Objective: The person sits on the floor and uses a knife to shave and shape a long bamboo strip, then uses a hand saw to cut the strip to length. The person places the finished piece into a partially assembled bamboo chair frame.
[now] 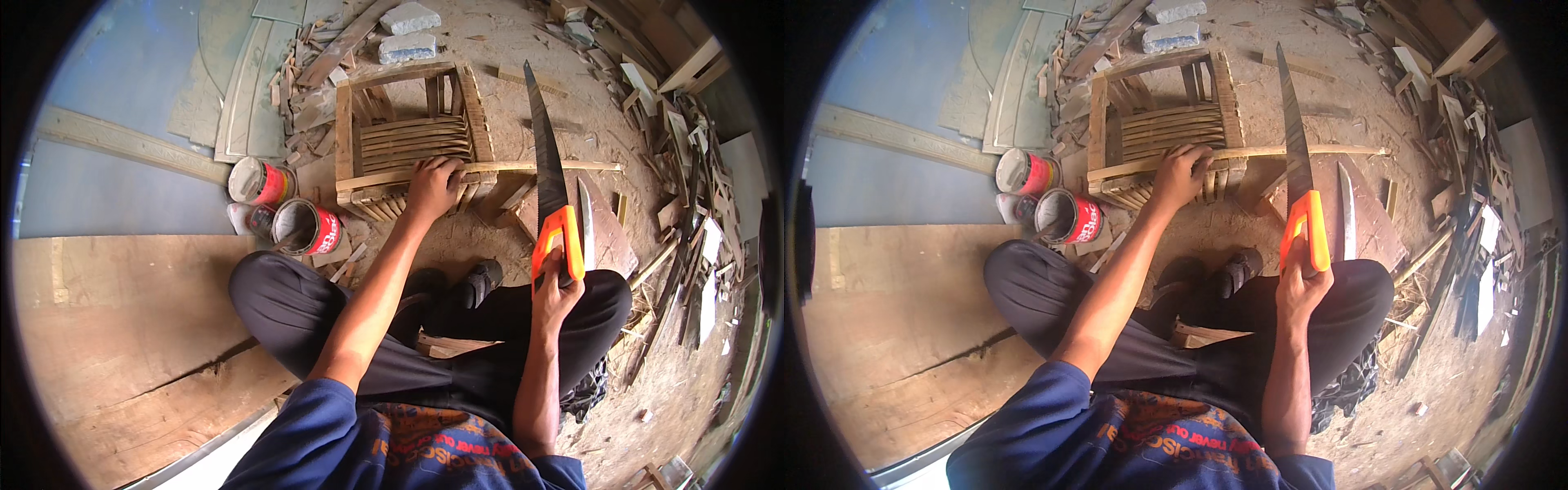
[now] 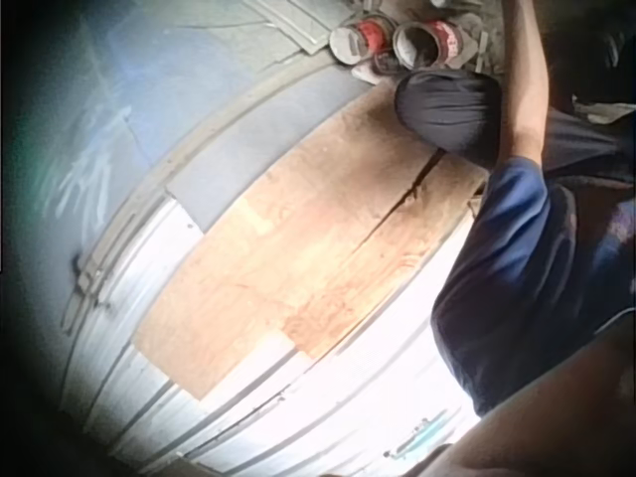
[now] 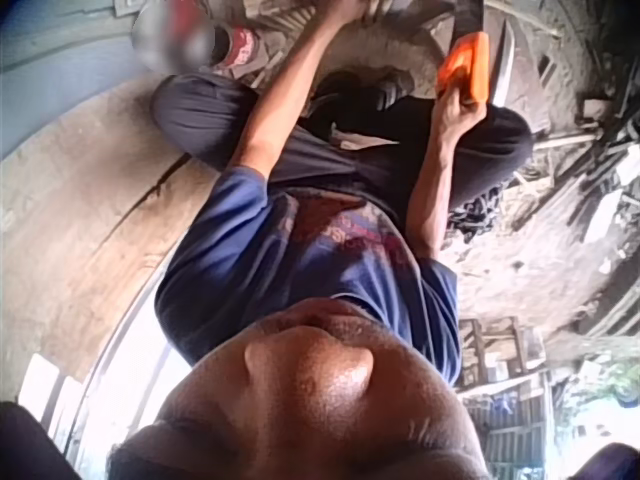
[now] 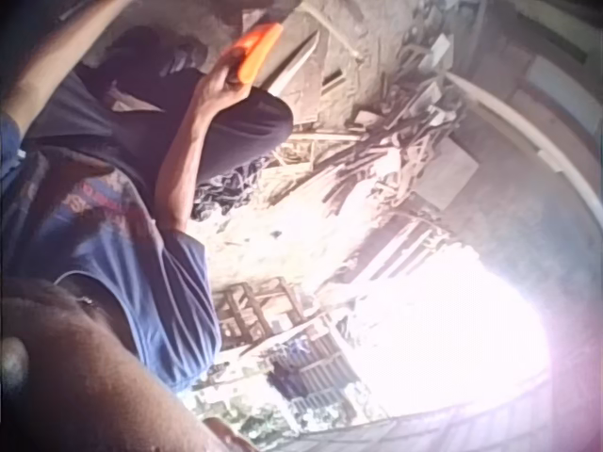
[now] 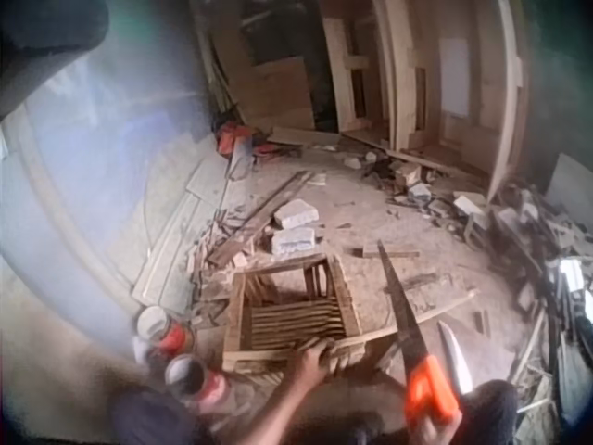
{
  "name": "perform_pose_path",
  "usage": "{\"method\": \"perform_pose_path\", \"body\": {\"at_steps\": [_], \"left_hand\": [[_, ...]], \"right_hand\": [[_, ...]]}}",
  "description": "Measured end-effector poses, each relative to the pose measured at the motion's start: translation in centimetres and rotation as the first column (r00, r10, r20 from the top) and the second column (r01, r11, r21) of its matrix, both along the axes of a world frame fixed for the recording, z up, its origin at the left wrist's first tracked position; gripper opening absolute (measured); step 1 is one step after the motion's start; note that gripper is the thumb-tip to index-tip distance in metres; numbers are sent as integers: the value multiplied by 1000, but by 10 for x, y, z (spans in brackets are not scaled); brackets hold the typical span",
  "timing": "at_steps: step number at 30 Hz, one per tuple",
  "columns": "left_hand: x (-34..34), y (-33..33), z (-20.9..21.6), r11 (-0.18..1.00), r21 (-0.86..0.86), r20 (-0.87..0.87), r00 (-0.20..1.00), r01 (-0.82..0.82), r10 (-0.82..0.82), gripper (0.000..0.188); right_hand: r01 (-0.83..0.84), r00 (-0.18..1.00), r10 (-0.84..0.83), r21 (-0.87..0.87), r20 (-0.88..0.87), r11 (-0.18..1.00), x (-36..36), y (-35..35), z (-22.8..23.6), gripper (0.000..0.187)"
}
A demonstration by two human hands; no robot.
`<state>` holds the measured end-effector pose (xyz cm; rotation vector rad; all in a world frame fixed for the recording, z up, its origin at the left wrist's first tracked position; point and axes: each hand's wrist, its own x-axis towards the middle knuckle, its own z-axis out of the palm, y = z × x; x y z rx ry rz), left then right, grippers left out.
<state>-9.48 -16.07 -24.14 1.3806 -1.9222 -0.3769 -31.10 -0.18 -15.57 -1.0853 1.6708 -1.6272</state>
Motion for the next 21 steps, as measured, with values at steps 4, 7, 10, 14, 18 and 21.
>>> {"method": "perform_pose_path", "body": {"at_steps": [4, 7, 10, 14, 18, 21], "left_hand": [[-1, 1, 0, 1000, -1, 25, 1000, -14, 14, 20], [-5, 1, 3, 999, 43, 32, 999, -21, 20, 24], [-10, 0, 2, 998, 28, 140, 989, -61, 56, 32], [-17, -5, -3, 993, 17, 277, 954, -119, 110, 44], [-30, -3, 7, 978, 86, 378, 915, -188, 142, 47], [-32, -9, 7, 962, 154, 359, 920, -227, 159, 61]], "right_hand": [[7, 1000, -7, -12, 18, 1000, -4, 0, -10, 21], [4, 999, -4, -6, 33, 1000, -4, 2, -9, 21], [-29, 999, 27, 32, 38, 999, -6, 5, -9, 21], [-54, 985, 43, 63, 167, 997, -1, 7, -20, 17], [-60, 998, 57, 97, 39, 994, 4, 16, -24, 8], [-93, 995, 90, 113, 33, 989, 8, 18, -19, 8]]}}
